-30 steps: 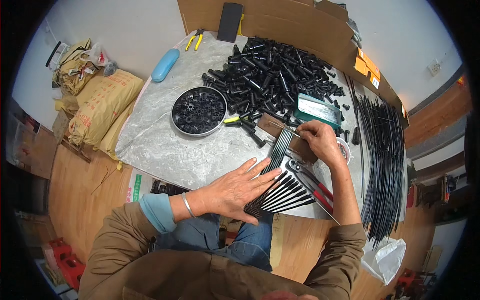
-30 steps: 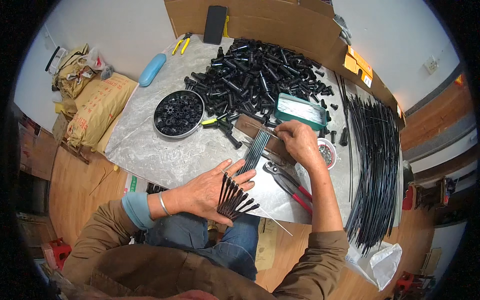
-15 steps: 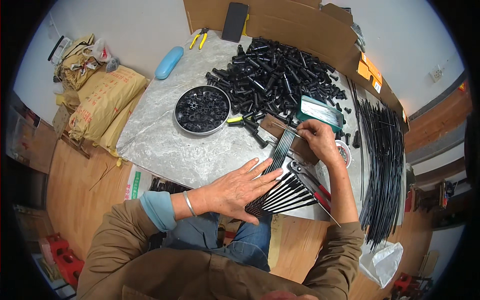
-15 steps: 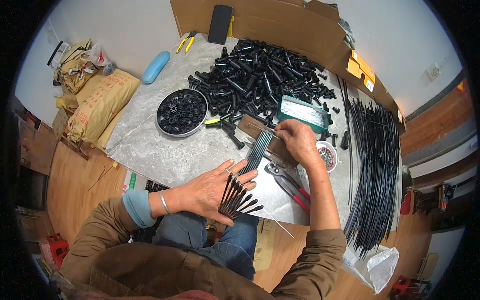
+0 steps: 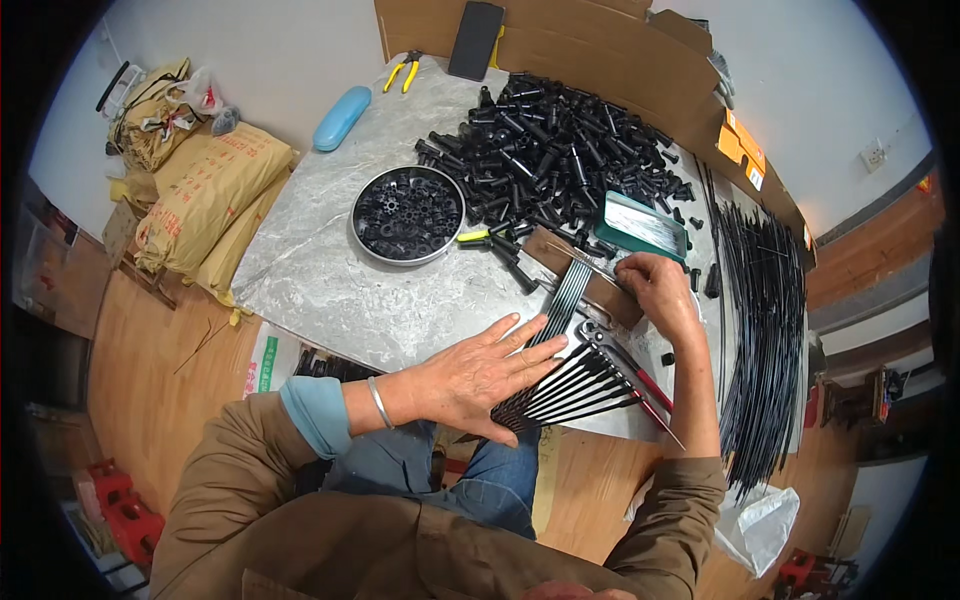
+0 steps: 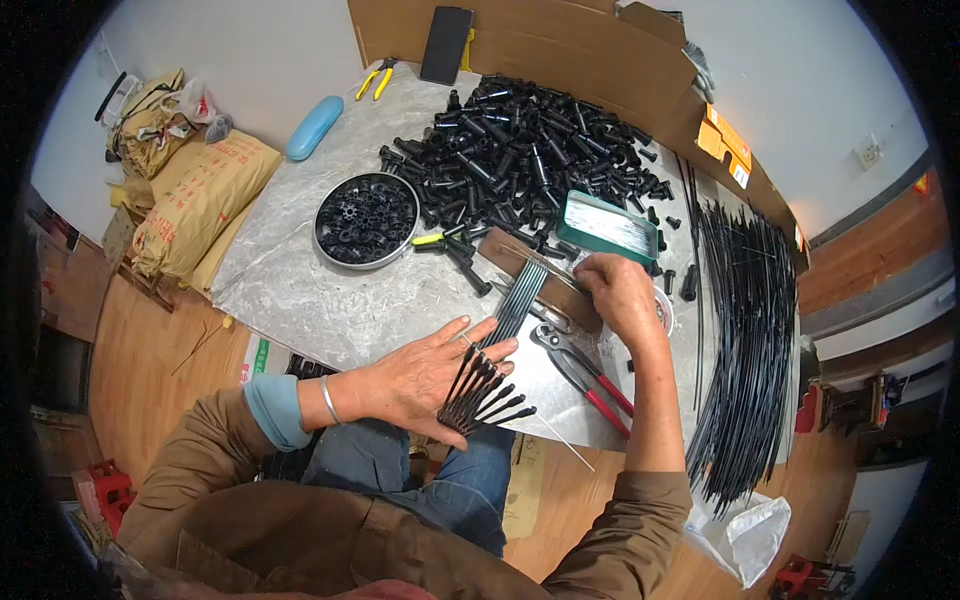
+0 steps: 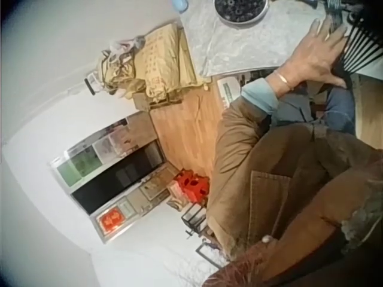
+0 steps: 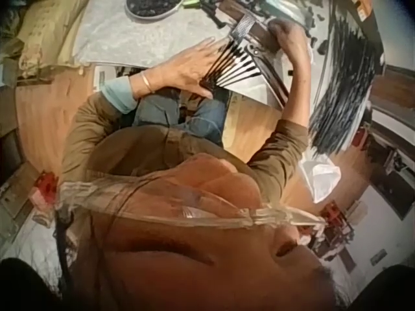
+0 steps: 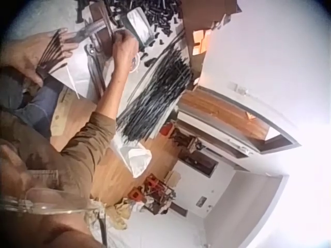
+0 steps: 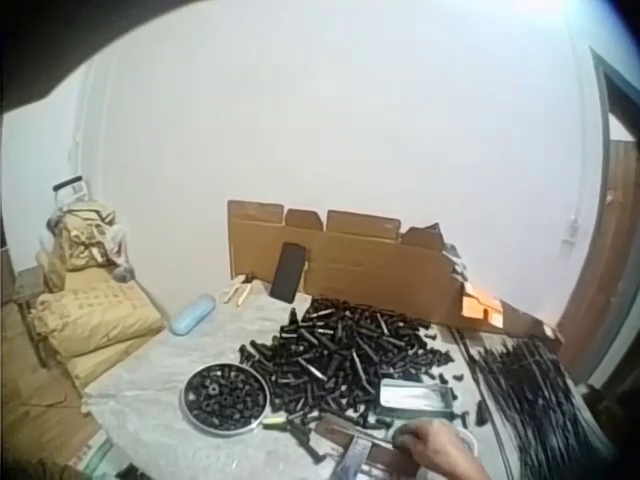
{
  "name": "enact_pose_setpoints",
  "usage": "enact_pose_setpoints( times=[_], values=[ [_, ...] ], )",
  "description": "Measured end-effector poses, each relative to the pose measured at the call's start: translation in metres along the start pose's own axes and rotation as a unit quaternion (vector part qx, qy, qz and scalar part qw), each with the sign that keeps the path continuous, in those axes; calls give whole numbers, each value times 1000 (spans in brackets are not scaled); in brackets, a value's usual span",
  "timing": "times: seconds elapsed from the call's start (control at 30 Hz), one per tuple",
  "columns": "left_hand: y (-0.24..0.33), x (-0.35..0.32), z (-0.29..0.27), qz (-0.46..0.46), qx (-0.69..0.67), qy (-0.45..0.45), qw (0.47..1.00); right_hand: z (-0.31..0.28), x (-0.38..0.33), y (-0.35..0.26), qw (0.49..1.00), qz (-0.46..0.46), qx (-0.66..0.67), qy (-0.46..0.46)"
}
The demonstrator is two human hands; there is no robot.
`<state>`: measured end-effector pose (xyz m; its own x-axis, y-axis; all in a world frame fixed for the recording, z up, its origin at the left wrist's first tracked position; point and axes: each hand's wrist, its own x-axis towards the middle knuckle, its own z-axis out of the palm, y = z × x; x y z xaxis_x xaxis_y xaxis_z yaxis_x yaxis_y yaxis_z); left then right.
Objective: Manually assembling electrical cables by attaching pins and connectors using a hand tool.
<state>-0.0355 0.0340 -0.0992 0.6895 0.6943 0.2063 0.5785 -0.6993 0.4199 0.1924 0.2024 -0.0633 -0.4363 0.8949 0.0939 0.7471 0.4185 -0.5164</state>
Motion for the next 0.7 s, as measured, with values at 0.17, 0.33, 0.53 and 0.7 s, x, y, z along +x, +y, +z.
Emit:
enact_pose_setpoints(
  times=[0.17, 0.33, 0.53, 0.7],
  values=[
    [1, 3, -3, 2, -1, -7, 1000, 7, 3, -4, 1000, -21, -24, 4],
    [0, 0, -1, 3, 3, 3, 1000, 3, 2, -7, 999, -39, -14, 24],
    [4, 4, -2, 5, 6, 3, 1000, 14, 4, -1, 1000, -5, -18, 2],
    [3, -1, 0, 17, 12, 17, 1000, 19, 4, -14, 995, -49, -27, 77]
  ],
)
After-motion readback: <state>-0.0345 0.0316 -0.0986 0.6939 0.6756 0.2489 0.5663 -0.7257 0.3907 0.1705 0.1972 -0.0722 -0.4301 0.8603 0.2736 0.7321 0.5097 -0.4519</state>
